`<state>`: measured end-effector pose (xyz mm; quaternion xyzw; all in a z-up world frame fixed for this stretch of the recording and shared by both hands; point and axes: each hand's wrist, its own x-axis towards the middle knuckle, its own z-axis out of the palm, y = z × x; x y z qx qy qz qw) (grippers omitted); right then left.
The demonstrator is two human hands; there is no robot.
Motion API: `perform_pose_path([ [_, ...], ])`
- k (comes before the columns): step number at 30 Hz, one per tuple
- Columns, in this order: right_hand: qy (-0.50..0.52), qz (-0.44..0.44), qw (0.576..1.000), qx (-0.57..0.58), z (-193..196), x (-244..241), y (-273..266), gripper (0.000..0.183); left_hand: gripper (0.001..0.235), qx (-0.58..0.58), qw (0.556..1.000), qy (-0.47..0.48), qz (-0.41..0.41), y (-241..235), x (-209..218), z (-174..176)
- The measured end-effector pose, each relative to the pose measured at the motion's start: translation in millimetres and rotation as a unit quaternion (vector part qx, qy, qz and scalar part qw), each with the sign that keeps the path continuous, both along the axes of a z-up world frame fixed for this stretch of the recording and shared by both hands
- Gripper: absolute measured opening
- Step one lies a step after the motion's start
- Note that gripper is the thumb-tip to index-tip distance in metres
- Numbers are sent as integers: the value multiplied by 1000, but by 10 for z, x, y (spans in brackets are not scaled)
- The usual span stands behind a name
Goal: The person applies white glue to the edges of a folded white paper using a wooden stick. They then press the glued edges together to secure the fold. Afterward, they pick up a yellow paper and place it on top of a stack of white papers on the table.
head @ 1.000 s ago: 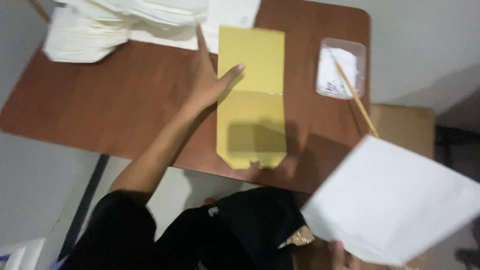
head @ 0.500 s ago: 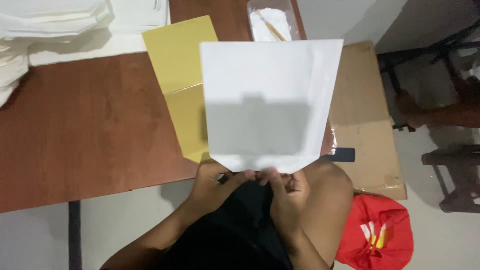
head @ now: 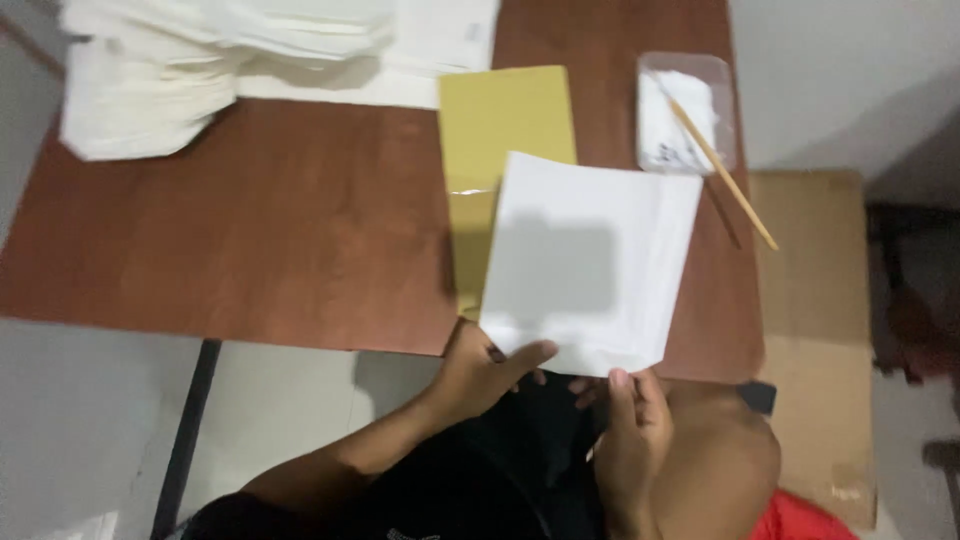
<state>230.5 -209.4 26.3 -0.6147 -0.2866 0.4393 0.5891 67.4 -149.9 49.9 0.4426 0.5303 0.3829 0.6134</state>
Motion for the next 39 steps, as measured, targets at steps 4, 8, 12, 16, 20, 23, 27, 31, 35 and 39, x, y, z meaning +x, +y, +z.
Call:
perform_pose_path([
  [4, 16, 17, 999, 38, -194, 129, -60, 39, 43, 3, 991, 135, -1, 257, -345, 77],
  [8, 26, -29, 999, 3, -371, 300, -142, 25, 5, 183, 970, 116, 108, 786, -879, 183],
  [12, 36, -26, 999, 19, -553, 494, -154, 22, 23, 124, 966, 63, 219, 1312, -1343, 593],
  [16, 57, -23, 998, -1, -423, 485, -177, 23, 41, 114, 954, 100, 257, 1768, -1712, 853],
  [20, 60, -18, 998, -10, -351, 492, -257, 26, 57, 72, 955, 188, 219, 1608, -1817, 955],
  [23, 87, -45, 995, -9, -455, 525, -274, 23, 55, 44, 949, 213, 226, 1556, -1993, 427],
  [27, 81, 8, 996, -22, -564, 644, -280, 20, 64, 99, 945, 270, 158, 1630, -1903, 112],
  [31, 96, 12, 995, -30, -547, 583, -288, 21, 114, 56, 969, 81, 227, 1891, -1710, 178],
  [35, 110, -15, 993, -36, -506, 537, -277, 22, 77, 40, 935, 2, 354, 2273, -1469, 397],
  [39, 131, 40, 989, -49, -742, 735, -305, 23, 117, 31, 911, -55, 408, 2766, -1569, 290],
])
